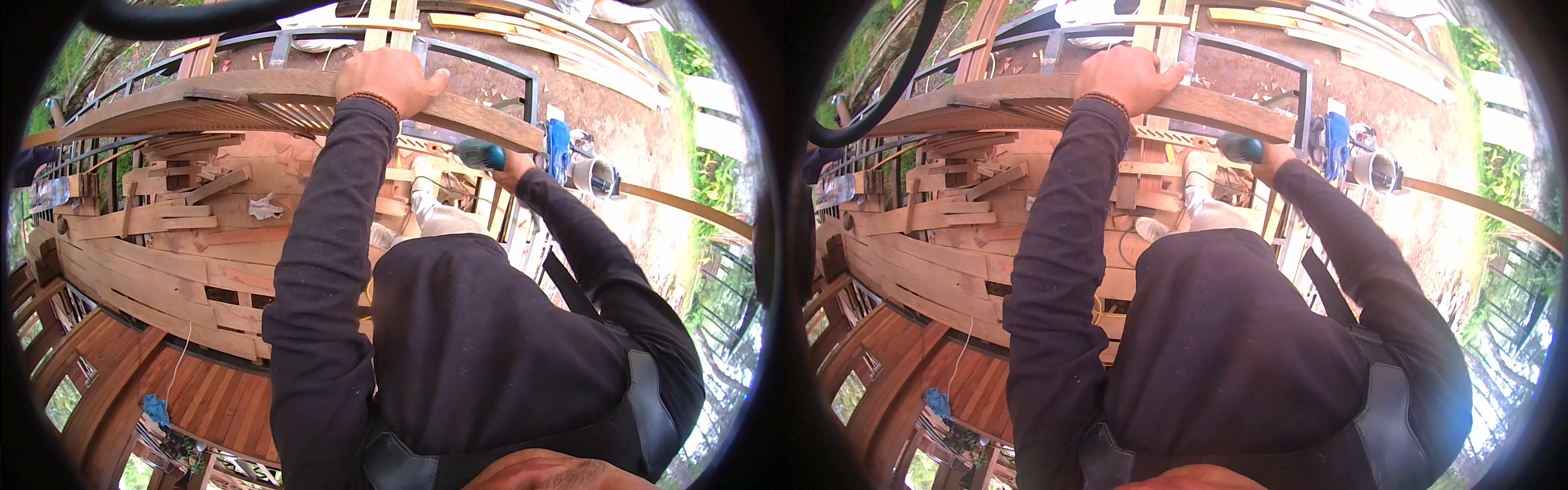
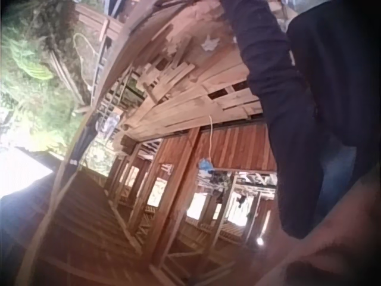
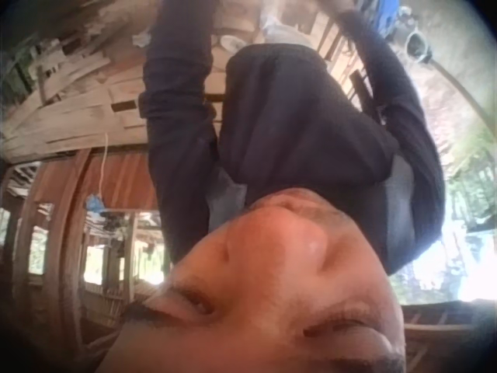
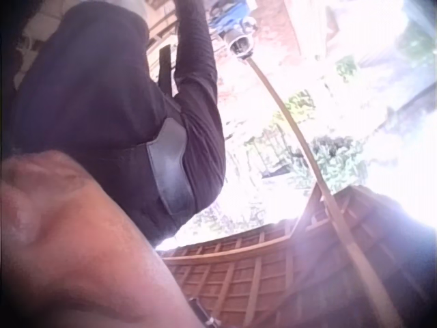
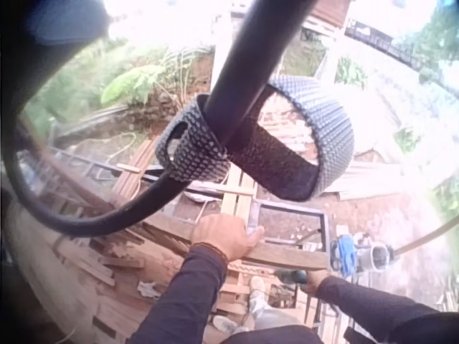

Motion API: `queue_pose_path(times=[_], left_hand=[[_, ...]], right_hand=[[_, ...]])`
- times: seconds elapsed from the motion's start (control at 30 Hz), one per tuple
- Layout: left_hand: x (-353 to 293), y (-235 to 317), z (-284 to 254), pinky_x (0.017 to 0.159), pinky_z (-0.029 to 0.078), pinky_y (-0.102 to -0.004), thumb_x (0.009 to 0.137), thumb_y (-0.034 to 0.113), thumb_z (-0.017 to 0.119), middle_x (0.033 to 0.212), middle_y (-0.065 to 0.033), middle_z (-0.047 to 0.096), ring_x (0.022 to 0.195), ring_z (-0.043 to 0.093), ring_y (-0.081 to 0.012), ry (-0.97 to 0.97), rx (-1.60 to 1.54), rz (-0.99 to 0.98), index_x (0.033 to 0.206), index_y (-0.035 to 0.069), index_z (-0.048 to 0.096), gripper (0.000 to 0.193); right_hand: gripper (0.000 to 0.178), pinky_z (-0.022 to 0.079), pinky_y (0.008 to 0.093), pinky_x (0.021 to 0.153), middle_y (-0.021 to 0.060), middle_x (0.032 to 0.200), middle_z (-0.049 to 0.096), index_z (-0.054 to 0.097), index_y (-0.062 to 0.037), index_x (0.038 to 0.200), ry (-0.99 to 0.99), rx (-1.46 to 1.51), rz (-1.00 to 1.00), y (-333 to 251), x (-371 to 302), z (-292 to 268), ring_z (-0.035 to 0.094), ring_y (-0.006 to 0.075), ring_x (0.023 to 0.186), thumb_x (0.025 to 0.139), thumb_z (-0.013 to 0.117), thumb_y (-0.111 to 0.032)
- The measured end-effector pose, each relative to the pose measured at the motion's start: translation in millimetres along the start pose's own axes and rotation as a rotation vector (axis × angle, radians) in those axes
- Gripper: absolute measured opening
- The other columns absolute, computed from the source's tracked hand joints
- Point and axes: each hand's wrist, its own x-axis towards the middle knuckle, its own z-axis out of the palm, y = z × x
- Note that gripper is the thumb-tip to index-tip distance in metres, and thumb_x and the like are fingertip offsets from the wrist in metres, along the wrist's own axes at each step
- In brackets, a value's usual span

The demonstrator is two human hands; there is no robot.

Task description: The person is assembling a wooden structure, possibly a bench or chair, using a power drill to secure wooden slats to a metal frame. They position the slats and drill screws into them, working methodically along the structure.

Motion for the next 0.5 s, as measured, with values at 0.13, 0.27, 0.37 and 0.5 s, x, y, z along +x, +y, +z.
queue_pose_path(times=[0.13,0.27,0.37,0.5], left_hand=[[3.6,0.8,-0.7,0.081,0.058,-0.0460,0.091,0.069,0.053,0.088,-0.0133,0.077,0.086,0.074,-0.0343,0.013,0.013,0.004,0.091,0.015,0.082,0.061],[5.7,1.2,-2.4,0.079,0.058,-0.0463,0.091,0.068,0.054,0.085,-0.0137,0.077,0.085,0.074,-0.0349,-0.028,0.035,-0.009,0.088,0.015,0.082,0.060],[8.9,-1.9,-7.3,0.078,0.058,-0.0465,0.090,0.067,0.055,0.082,-0.0143,0.076,0.083,0.074,-0.0354,-0.023,0.015,-0.002,0.086,0.015,0.082,0.058],[15.2,1.3,-6.2,0.077,0.057,-0.0468,0.090,0.066,0.054,0.081,-0.0136,0.076,0.081,0.073,-0.0358,-0.037,0.030,0.005,0.086,0.016,0.082,0.058]], right_hand=[[0.070,0.061,0.0408,0.067,0.0176,0.090,0.072,0.046,-0.0076,0.144,0.082,0.605,0.319,22.5,-39.1,35.7,0.073,0.0298,0.071,0.083,0.076,-0.025],[0.076,0.058,0.0517,0.077,0.0283,0.097,0.072,0.038,-0.0105,0.151,0.103,0.050,0.072,-4.6,-62.3,37.6,0.072,0.0453,0.085,0.083,0.071,-0.018],[0.076,0.056,0.0552,0.080,0.0295,0.101,0.071,0.035,-0.0133,0.151,-0.047,0.005,-0.053,-22.3,-71.0,22.0,0.070,0.0488,0.090,0.083,0.069,-0.013],[0.077,0.055,0.0557,0.084,0.0317,0.104,0.070,0.032,-0.0105,0.153,0.128,0.342,0.331,-7.1,-85.0,53.5,0.069,0.0514,0.094,0.086,0.068,-0.018]])
